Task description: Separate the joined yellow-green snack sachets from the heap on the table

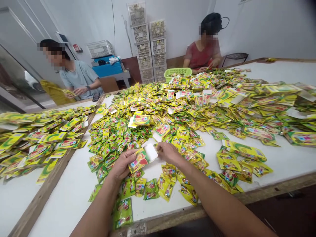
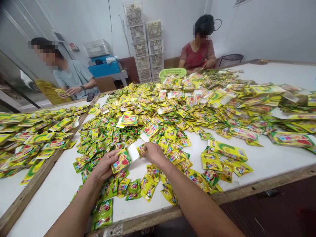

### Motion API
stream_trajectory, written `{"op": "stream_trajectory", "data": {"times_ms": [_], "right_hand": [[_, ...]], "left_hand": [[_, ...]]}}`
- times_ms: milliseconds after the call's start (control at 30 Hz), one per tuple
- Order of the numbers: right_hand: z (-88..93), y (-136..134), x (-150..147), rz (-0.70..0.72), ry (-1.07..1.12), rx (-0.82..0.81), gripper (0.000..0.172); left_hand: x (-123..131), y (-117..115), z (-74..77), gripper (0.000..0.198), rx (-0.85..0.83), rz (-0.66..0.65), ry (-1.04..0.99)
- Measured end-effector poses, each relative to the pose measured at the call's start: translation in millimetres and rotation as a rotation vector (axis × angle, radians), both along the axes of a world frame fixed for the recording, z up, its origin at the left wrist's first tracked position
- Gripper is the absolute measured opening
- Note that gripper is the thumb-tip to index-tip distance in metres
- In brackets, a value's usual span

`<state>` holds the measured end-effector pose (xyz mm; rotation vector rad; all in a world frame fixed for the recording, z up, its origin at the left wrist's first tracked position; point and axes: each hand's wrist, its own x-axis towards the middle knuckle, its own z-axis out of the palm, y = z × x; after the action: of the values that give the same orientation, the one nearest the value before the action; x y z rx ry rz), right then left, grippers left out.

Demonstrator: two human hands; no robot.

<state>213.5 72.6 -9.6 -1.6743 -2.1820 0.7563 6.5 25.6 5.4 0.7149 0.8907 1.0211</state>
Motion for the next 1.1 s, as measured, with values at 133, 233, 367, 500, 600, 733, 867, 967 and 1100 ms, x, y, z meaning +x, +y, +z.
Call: {"op": "stream_trajectory", "data": {"times_ms": [133,233,367,500,600,733,867,967,1100], "right_hand": [[-3.7,-0.9,-4.5,-0.081,0.099,-0.018,0.012],[-6.1,-0.9,-13.4,-0.165,0.194,0.007,0.007],[0.7,2.3,-10.3,-0.226,0.556,-0.004,0.018],[20.1,1.9,5.2,-0.275,0.995,-0.033,0.029],[31.7,-3.5,9.6,-0.231,1.114,-0.099,0.033],[29.7,-6.6,12.0,-0.245,0.797,-0.071,0.015],[19.0,-4.6,16.6,-0.266,0.228,0.203,0.008],[15.3,-6.2,10.9,-0.188,0.241,0.297,0.01],[10.7,-9.9,-3.5,0.002,0.402,0.151,0.007]], "left_hand": [[-1.0,-3.2,0.2,0.042,0.026,-0.047,-0.028],[-2.6,-4.7,0.1,0.048,0.043,-0.056,0.009],[-7.2,-3.5,-2.0,0.051,0.044,0.003,-0.003],[-7.4,0.8,-1.3,0.049,0.005,0.063,0.007],[-3.5,4.3,1.4,0.045,-0.045,0.107,0.048],[-0.3,7.6,3.8,0.039,-0.082,0.204,0.139],[1.3,7.6,4.6,0.029,-0.048,0.222,0.298],[5.2,5.5,3.3,0.027,0.008,0.188,0.342],[10.6,3.1,-2.6,0.028,0.094,0.139,0.358]]}}
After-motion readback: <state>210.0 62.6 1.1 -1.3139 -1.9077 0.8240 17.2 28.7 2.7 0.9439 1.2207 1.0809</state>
